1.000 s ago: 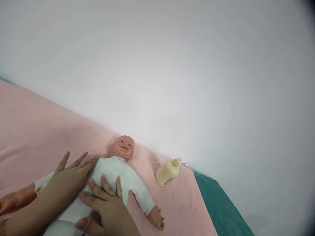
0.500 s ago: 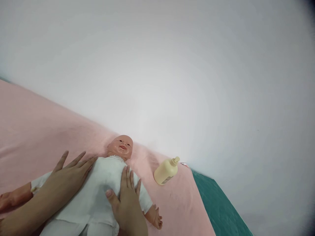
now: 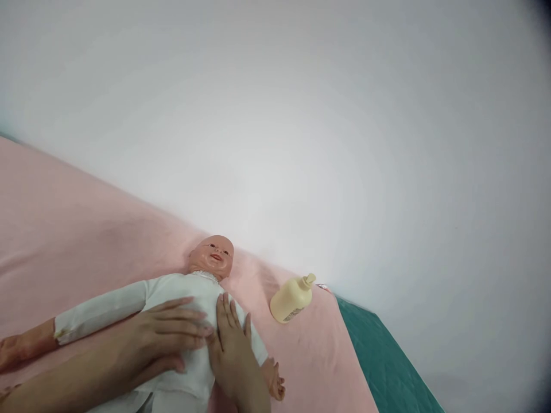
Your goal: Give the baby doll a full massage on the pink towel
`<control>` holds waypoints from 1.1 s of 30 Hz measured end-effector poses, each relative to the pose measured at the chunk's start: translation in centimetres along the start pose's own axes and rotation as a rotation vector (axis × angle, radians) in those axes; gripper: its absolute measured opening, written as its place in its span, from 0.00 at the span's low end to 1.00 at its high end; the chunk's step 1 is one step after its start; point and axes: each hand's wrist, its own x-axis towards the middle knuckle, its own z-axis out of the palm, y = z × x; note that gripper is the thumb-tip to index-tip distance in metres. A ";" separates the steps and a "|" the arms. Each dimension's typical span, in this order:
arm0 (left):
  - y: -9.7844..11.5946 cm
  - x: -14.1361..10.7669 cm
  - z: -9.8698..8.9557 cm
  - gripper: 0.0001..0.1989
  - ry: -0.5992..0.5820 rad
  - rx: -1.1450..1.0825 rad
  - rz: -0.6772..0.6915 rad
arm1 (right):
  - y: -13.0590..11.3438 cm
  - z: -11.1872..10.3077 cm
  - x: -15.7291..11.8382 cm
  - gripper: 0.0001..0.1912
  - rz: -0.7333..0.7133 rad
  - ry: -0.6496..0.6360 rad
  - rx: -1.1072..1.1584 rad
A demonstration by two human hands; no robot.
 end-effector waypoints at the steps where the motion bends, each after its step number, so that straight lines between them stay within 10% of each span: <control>1: 0.1 0.3 0.0 0.16 -0.102 -0.035 0.035 | 0.1 -0.2 0.0 0.31 0.003 0.006 -0.006; 8: 1.8 0.9 -1.7 0.17 -0.284 -0.153 -0.029 | 0.3 -0.2 0.0 0.30 0.010 0.017 -0.011; 16: -0.1 -0.1 -0.2 0.36 -0.127 -0.034 -0.156 | 0.4 0.0 0.4 0.29 0.024 0.030 -0.006; 33: -4.5 -1.2 2.2 0.27 0.289 0.446 -0.482 | -0.1 -0.5 0.0 0.29 -0.015 0.100 0.011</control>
